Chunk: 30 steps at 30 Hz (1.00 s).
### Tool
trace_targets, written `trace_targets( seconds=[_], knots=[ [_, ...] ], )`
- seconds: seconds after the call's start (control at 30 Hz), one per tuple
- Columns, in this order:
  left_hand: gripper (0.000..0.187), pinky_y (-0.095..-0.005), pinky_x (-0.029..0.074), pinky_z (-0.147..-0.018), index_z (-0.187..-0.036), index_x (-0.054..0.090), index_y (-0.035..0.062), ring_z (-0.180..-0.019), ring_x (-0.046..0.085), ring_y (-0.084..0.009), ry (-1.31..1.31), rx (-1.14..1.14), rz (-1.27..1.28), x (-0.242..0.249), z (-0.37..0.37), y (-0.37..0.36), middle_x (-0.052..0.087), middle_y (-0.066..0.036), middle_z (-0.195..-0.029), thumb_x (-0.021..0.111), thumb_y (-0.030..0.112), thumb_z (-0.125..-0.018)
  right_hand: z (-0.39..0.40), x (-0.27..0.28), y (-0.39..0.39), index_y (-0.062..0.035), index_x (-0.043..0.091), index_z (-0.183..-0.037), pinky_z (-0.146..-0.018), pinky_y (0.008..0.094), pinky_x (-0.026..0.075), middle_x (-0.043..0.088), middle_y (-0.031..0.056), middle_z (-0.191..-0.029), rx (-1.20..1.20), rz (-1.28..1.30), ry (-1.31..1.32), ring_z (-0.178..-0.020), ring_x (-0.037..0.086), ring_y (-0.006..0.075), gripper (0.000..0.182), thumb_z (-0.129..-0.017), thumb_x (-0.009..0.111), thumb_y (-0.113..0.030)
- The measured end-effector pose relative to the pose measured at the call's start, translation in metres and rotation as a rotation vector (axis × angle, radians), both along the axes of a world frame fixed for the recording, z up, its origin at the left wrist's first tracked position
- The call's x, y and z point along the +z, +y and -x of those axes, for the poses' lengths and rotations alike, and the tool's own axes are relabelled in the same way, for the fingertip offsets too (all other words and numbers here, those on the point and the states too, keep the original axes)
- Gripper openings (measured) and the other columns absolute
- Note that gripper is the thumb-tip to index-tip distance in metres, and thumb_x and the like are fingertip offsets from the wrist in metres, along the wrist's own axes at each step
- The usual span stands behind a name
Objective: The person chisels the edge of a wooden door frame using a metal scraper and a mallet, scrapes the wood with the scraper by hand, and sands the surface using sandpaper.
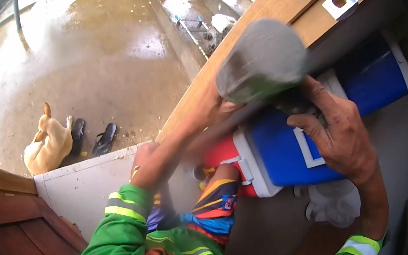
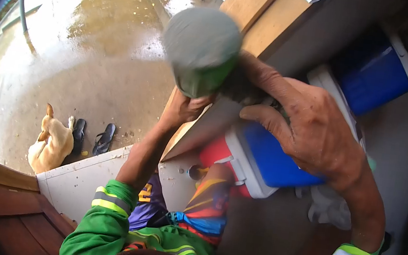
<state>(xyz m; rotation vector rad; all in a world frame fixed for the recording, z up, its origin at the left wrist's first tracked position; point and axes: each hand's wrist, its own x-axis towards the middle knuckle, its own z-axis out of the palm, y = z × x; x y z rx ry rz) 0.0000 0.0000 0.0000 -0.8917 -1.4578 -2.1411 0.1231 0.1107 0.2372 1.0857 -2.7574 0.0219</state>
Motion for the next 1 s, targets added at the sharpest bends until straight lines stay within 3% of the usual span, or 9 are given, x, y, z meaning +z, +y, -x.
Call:
trace_targets(
  seconds=[0.17,0.33,0.4,0.43,0.53,0.6,0.73,0.83,1.0],
  knots=[
    [0.024,-0.0265,0.036,-0.061,-0.086,0.042,0.0068,-0.071,0.045,-0.0108,0.227,0.199,-0.122,0.022,0.006,0.004,0.043,-0.002,-0.074,0.065,0.002,-0.083,0.001,-0.002,-0.001,-0.0012,0.046,-0.133,-0.084,0.0391,0.048,0.063,0.0251,-0.102,-0.045,0.000,0.015,-0.092,0.062,0.0395,0.053,-0.086,0.065,-0.016],
    [0.026,-0.0294,0.037,-0.068,-0.100,0.045,0.0055,-0.077,0.043,-0.0167,0.012,-0.212,-0.110,0.012,0.006,0.003,0.043,-0.005,-0.085,0.064,0.004,-0.082,0.003,-0.001,0.009,-0.0067,0.051,-0.132,-0.076,0.0400,0.050,0.066,0.0219,-0.098,-0.069,0.015,0.063,-0.084,0.064,0.0374,0.050,-0.085,0.066,-0.016],
    [0.029,-0.0294,0.039,-0.070,-0.102,0.046,0.0051,-0.080,0.046,-0.0177,0.022,-0.176,-0.135,0.016,0.001,0.001,0.045,-0.006,-0.089,0.065,0.005,-0.082,-0.008,0.011,0.003,-0.0030,0.050,-0.132,-0.084,0.0391,0.048,0.064,0.0178,-0.102,-0.115,0.019,0.115,-0.089,0.064,0.0328,0.049,-0.088,0.064,-0.019],
    [0.030,-0.0284,0.039,-0.069,-0.103,0.045,0.0050,-0.079,0.046,-0.0167,0.140,0.141,-0.019,0.022,0.005,0.002,0.043,-0.005,-0.088,0.065,0.003,-0.081,-0.013,0.020,0.006,-0.0019,0.049,-0.132,-0.085,0.0378,0.047,0.063,0.0182,-0.104,-0.141,0.058,0.124,-0.091,0.063,0.0325,0.049,-0.089,0.063,-0.019],
    [0.031,-0.0280,0.039,-0.071,-0.102,0.045,0.0051,-0.081,0.045,-0.0161,0.197,0.108,-0.024,0.021,0.011,0.001,0.043,-0.005,-0.088,0.067,0.002,-0.079,-0.024,0.031,0.021,0.0012,0.046,-0.134,-0.089,0.0340,0.046,0.063,0.0195,-0.111,-0.437,0.278,-0.110,-0.098,0.062,0.0315,0.051,-0.091,0.060,-0.022],
    [0.032,-0.0293,0.038,-0.074,-0.100,0.045,0.0053,-0.083,0.044,-0.0177,0.065,-0.183,-0.129,0.015,0.008,0.002,0.043,-0.006,-0.088,0.069,0.003,-0.079,-0.007,0.004,0.015,0.0034,0.046,-0.133,-0.088,0.0307,0.045,0.063,0.0214,-0.111,-0.229,0.075,-0.041,-0.102,0.062,0.0348,0.050,-0.092,0.059,-0.020],
    [0.032,-0.0301,0.038,-0.072,-0.099,0.045,0.0065,-0.079,0.044,-0.0184,0.033,-0.049,-0.119,0.018,0.003,0.006,0.044,-0.006,-0.087,0.070,0.006,-0.079,-0.012,0.014,0.005,0.0044,0.047,-0.132,-0.089,0.0341,0.045,0.060,0.0259,-0.117,-0.183,0.150,-0.060,-0.104,0.061,0.0358,0.048,-0.091,0.059,-0.017],
    [0.031,-0.0295,0.038,-0.071,-0.098,0.045,0.0068,-0.079,0.044,-0.0179,0.165,0.109,-0.040,0.019,0.010,0.003,0.045,-0.006,-0.086,0.069,0.006,-0.080,-0.017,0.025,0.037,-0.0003,0.052,-0.130,-0.088,0.0403,0.045,0.052,0.0228,-0.130,0.148,-0.699,0.732,-0.108,0.057,0.0328,0.042,-0.091,0.057,-0.015],
    [0.028,-0.0277,0.039,-0.073,-0.097,0.044,0.0060,-0.081,0.044,-0.0162,-0.050,-0.146,-0.070,0.020,0.007,0.001,0.044,-0.006,-0.089,0.067,0.004,-0.081,-0.001,0.000,0.004,-0.0025,0.054,-0.128,-0.085,0.0356,0.047,0.059,0.0212,-0.118,-0.119,0.035,0.058,-0.100,0.062,0.0292,0.040,-0.091,0.058,-0.016]
  ],
)
